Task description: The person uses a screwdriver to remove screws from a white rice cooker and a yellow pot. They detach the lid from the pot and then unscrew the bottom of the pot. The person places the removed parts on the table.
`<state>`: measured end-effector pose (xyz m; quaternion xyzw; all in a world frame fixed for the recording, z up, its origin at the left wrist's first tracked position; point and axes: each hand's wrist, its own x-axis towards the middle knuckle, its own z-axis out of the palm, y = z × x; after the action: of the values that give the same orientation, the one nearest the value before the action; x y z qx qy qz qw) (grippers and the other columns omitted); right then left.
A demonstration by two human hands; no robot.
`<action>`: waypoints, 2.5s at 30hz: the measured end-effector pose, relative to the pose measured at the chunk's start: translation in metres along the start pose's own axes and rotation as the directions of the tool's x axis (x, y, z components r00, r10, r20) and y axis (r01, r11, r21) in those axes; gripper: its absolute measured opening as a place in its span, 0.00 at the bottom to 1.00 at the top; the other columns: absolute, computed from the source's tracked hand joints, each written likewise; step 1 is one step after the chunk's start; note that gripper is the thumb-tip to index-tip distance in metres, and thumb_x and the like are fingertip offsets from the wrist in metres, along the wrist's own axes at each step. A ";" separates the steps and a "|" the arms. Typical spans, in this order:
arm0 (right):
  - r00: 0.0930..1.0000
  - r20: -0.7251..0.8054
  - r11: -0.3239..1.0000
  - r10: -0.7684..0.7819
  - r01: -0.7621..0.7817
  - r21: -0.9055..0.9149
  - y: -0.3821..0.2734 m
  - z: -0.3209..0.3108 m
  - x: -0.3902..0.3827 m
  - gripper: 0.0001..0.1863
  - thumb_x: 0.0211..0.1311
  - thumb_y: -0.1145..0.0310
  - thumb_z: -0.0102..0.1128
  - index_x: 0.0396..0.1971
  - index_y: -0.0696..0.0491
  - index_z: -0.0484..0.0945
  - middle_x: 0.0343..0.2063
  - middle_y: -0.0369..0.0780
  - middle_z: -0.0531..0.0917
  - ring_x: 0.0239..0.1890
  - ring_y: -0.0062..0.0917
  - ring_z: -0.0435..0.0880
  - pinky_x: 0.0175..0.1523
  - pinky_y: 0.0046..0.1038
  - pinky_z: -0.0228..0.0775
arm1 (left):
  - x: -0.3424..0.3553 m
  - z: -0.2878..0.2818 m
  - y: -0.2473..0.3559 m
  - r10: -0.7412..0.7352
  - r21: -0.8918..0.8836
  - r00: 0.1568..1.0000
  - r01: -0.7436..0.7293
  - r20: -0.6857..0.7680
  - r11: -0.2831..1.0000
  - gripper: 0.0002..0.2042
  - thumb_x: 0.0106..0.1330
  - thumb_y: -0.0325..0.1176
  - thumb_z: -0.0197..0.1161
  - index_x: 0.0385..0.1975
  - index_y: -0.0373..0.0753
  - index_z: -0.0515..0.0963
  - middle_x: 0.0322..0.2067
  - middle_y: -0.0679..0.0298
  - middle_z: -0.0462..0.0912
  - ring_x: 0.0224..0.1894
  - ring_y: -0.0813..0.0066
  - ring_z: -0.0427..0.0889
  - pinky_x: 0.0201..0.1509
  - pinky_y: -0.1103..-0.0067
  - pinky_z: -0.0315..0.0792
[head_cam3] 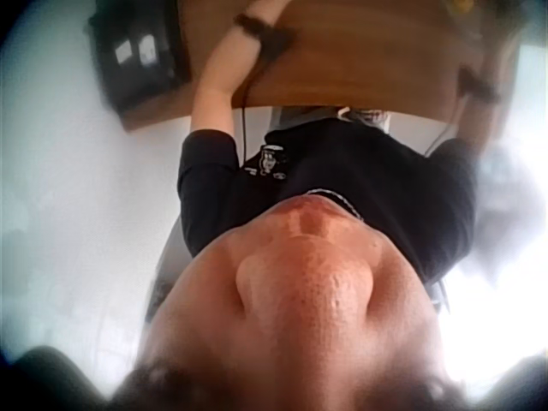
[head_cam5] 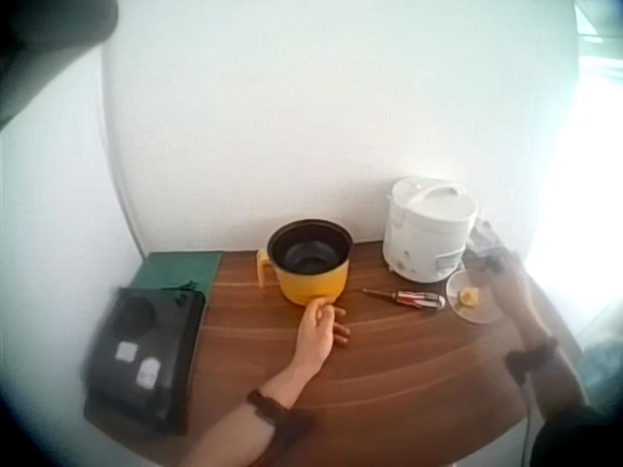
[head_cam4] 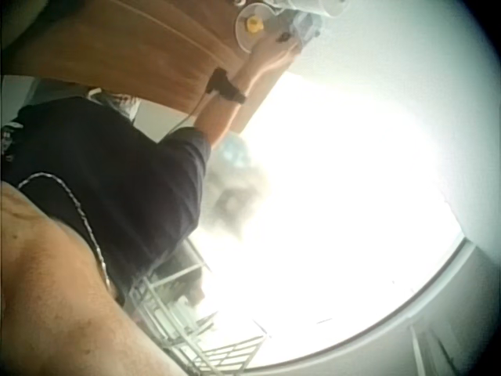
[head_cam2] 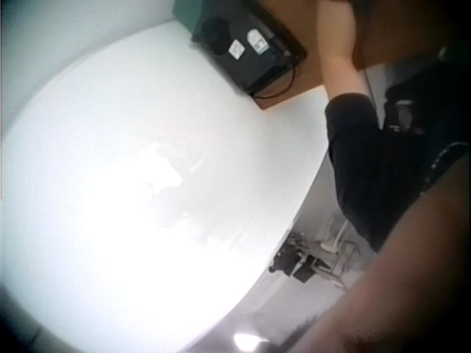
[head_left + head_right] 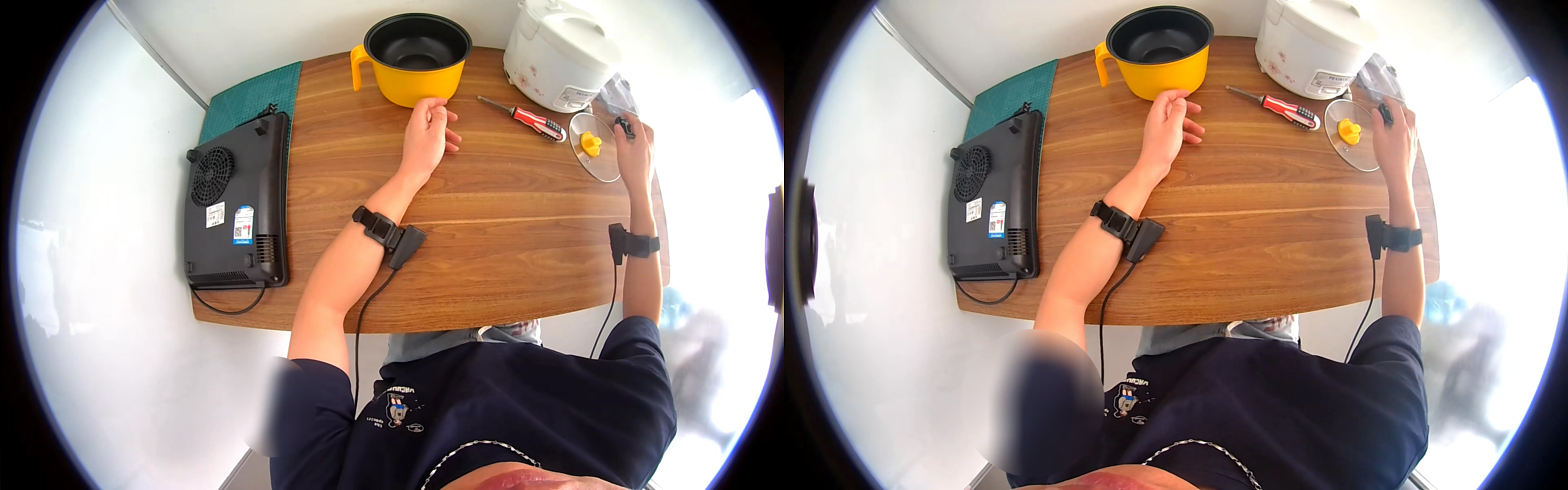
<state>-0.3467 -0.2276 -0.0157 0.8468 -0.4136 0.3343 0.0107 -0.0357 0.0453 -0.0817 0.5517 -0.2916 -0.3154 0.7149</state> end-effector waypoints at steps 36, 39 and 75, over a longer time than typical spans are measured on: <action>0.958 0.063 0.909 -0.280 0.244 0.337 -0.113 0.096 -0.026 0.12 0.61 0.62 0.68 0.44 0.46 0.86 0.40 0.36 0.84 0.46 0.34 0.84 0.51 0.37 0.73 | 0.023 0.000 0.076 0.739 0.783 0.663 -0.519 0.116 0.343 0.11 0.71 0.32 0.68 0.50 0.41 0.81 0.41 0.66 0.82 0.42 0.77 0.80 0.47 0.78 0.73; 0.959 0.061 0.924 -0.277 0.248 0.292 -0.112 0.096 -0.027 0.13 0.60 0.62 0.69 0.45 0.45 0.85 0.39 0.36 0.83 0.47 0.35 0.83 0.52 0.39 0.72 | 0.031 0.007 0.092 0.671 0.868 0.566 -0.416 0.480 -0.270 0.15 0.65 0.37 0.73 0.49 0.41 0.81 0.42 0.64 0.81 0.43 0.65 0.81 0.53 0.70 0.71; 0.991 0.016 0.836 -0.130 0.101 0.539 -0.114 0.099 -0.028 0.17 0.68 0.57 0.67 0.54 0.44 0.84 0.32 0.39 0.84 0.34 0.38 0.85 0.40 0.38 0.77 | 0.048 -0.048 0.030 -0.036 -0.454 0.905 -0.178 -0.425 0.873 0.20 0.86 0.45 0.38 0.57 0.38 0.74 0.56 0.64 0.83 0.56 0.72 0.83 0.59 0.74 0.79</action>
<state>-0.2224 -0.1625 -0.0791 0.8476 -0.2518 0.4133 -0.2175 0.0352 0.0425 -0.0600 0.3993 -0.0634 -0.2246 0.8866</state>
